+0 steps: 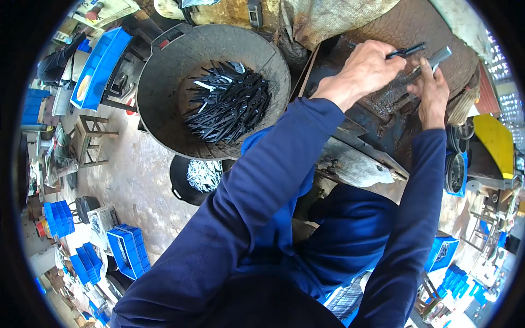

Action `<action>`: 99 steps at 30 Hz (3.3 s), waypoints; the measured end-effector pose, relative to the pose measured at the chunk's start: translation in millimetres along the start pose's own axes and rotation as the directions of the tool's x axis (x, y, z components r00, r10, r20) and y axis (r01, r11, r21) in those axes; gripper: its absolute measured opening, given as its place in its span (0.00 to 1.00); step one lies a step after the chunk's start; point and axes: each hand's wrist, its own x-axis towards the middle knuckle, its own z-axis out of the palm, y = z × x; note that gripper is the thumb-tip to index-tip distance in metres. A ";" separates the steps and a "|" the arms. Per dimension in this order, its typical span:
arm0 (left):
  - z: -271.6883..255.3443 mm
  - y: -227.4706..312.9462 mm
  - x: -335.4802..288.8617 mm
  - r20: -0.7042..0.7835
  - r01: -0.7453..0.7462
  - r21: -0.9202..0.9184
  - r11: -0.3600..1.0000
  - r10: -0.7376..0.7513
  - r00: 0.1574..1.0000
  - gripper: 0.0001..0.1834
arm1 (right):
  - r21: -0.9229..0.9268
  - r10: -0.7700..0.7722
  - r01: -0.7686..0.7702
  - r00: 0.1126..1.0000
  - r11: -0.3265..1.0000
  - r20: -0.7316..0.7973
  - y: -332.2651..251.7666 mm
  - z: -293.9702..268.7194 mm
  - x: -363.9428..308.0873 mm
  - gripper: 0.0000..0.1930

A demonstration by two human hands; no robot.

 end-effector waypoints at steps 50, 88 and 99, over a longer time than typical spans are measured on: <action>23.9 -12.1 -10.1 0.470 0.301 -0.209 0.931 -0.175 0.865 0.14 | 0.500 0.093 -0.063 0.995 0.864 -0.036 -3.7 -4.5 -114.1 0.05; -2.0 -48.4 13.1 0.180 -0.027 0.354 0.935 -0.040 0.983 0.18 | 0.668 0.336 -0.385 0.918 0.637 0.208 22.8 -58.0 -129.2 0.10; -14.2 -48.5 10.0 0.135 -0.002 0.303 0.953 -0.041 0.990 0.17 | -0.360 -0.072 0.247 0.898 0.900 0.435 28.6 -50.0 -201.0 0.12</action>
